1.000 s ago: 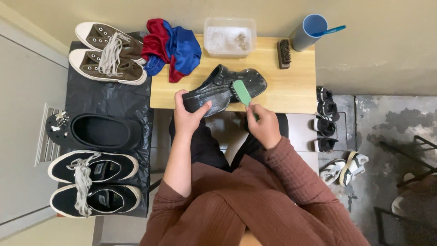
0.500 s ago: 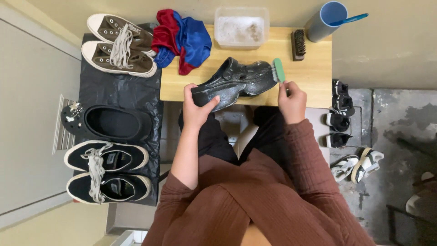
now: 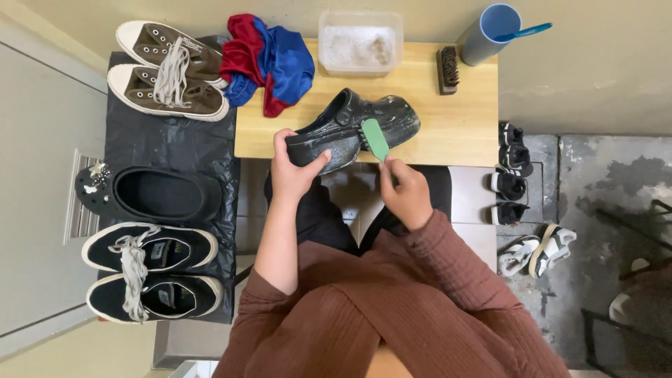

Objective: Brushing the exterior and sole of a black shoe with a small brush and soapy water to clean it.

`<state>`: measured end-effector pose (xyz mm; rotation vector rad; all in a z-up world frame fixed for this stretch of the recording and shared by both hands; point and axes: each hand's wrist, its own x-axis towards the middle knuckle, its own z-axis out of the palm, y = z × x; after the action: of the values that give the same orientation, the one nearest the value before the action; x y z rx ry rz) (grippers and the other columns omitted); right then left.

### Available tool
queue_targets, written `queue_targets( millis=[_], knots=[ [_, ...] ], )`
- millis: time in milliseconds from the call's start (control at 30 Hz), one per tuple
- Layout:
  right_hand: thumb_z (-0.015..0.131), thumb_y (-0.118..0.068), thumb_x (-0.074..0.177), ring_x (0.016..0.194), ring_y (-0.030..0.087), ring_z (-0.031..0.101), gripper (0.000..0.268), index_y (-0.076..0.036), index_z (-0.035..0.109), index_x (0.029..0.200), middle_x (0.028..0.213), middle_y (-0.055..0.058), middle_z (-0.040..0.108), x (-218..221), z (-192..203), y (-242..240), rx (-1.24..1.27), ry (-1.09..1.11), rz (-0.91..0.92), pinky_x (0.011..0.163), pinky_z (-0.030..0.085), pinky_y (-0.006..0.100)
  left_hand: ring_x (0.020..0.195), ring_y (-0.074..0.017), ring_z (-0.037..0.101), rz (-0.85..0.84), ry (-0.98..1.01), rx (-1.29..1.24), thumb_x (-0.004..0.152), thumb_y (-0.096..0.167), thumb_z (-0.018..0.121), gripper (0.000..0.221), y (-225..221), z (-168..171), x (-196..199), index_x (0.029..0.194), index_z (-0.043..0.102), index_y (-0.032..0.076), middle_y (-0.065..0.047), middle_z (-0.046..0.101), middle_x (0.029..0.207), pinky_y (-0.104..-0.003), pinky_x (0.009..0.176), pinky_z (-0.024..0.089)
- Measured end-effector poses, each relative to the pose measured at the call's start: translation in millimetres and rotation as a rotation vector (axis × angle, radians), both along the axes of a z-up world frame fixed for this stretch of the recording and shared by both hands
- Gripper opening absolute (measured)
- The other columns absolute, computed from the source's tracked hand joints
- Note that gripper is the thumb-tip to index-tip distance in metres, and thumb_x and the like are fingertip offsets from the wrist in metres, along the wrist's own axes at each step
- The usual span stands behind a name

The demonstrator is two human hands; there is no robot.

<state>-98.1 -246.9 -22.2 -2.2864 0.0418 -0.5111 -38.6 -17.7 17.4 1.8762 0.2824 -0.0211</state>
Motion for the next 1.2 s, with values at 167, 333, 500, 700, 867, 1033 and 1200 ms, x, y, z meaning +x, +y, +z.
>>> queue_targets(
  millis=[167,333,500,700,867,1033,1200],
  knots=[
    [0.066,-0.015,0.102,0.069,0.035,0.068,0.016,-0.009,0.067,0.087,0.065,0.016,0.064,59.6,-48.0,-73.1,0.130,-0.002,-0.086,0.061,0.051,0.041,0.114,-0.0361,0.065,-0.010,-0.008,0.021,0.065,0.041,0.095,0.077,1.0,-7.7,-0.6,0.124,0.048,0.027,-0.017,0.065,0.117,-0.048,0.097,0.048],
    [0.063,-0.017,0.105,0.076,0.049,0.068,0.021,-0.006,0.065,0.087,0.069,0.026,0.065,29.0,30.1,-18.2,-0.080,0.004,-0.004,0.061,0.049,0.057,0.114,-0.0388,0.065,-0.058,-0.042,0.043,0.064,0.040,0.096,0.078,2.7,3.6,0.6,0.124,0.048,0.027,-0.018,0.065,0.118,-0.050,0.097,0.047],
    [0.070,-0.025,0.100,0.059,0.029,0.065,0.016,-0.015,0.070,0.088,0.056,0.006,0.058,79.6,-35.5,-103.4,0.027,0.227,-0.130,0.060,0.051,0.042,0.113,-0.0409,0.066,-0.140,-0.134,0.091,0.060,0.037,0.097,0.079,3.9,5.4,0.7,0.123,0.050,0.027,-0.018,0.067,0.117,-0.051,0.096,0.049],
    [0.069,-0.024,0.098,0.081,0.048,0.070,0.014,-0.011,0.071,0.092,0.071,0.024,0.069,10.1,37.5,-13.8,-0.063,0.216,-0.019,0.070,0.053,0.057,0.113,-0.0423,0.066,-0.180,-0.159,0.123,0.060,0.038,0.097,0.079,2.7,12.7,1.0,0.123,0.051,0.025,-0.017,0.067,0.118,-0.053,0.096,0.050],
    [0.065,-0.022,0.101,0.076,0.045,0.069,0.016,-0.009,0.071,0.094,0.065,0.022,0.064,45.7,-0.1,-74.0,0.005,0.251,-0.123,0.068,0.051,0.052,0.119,-0.0430,0.064,-0.230,-0.254,0.152,0.061,0.034,0.096,0.076,-1.7,9.8,-5.7,0.123,0.052,0.022,-0.018,0.064,0.126,-0.056,0.101,0.049],
    [0.067,-0.021,0.099,0.074,0.047,0.069,0.017,-0.008,0.071,0.090,0.066,0.023,0.067,21.1,30.6,-42.7,0.072,0.287,-0.041,0.069,0.053,0.048,0.120,-0.0409,0.063,-0.257,-0.316,0.187,0.062,0.034,0.096,0.076,-4.1,9.4,-3.3,0.123,0.054,0.020,-0.016,0.063,0.128,-0.056,0.103,0.049],
    [0.068,-0.028,0.099,0.073,0.033,0.069,0.015,-0.015,0.073,0.093,0.063,0.011,0.064,74.6,-42.9,-113.1,0.026,0.337,-0.147,0.069,0.053,0.044,0.123,-0.0403,0.062,-0.311,-0.397,0.241,0.059,0.035,0.096,0.078,-3.9,-2.1,-3.6,0.123,0.053,0.021,-0.014,0.060,0.133,-0.054,0.104,0.050]
  ],
)
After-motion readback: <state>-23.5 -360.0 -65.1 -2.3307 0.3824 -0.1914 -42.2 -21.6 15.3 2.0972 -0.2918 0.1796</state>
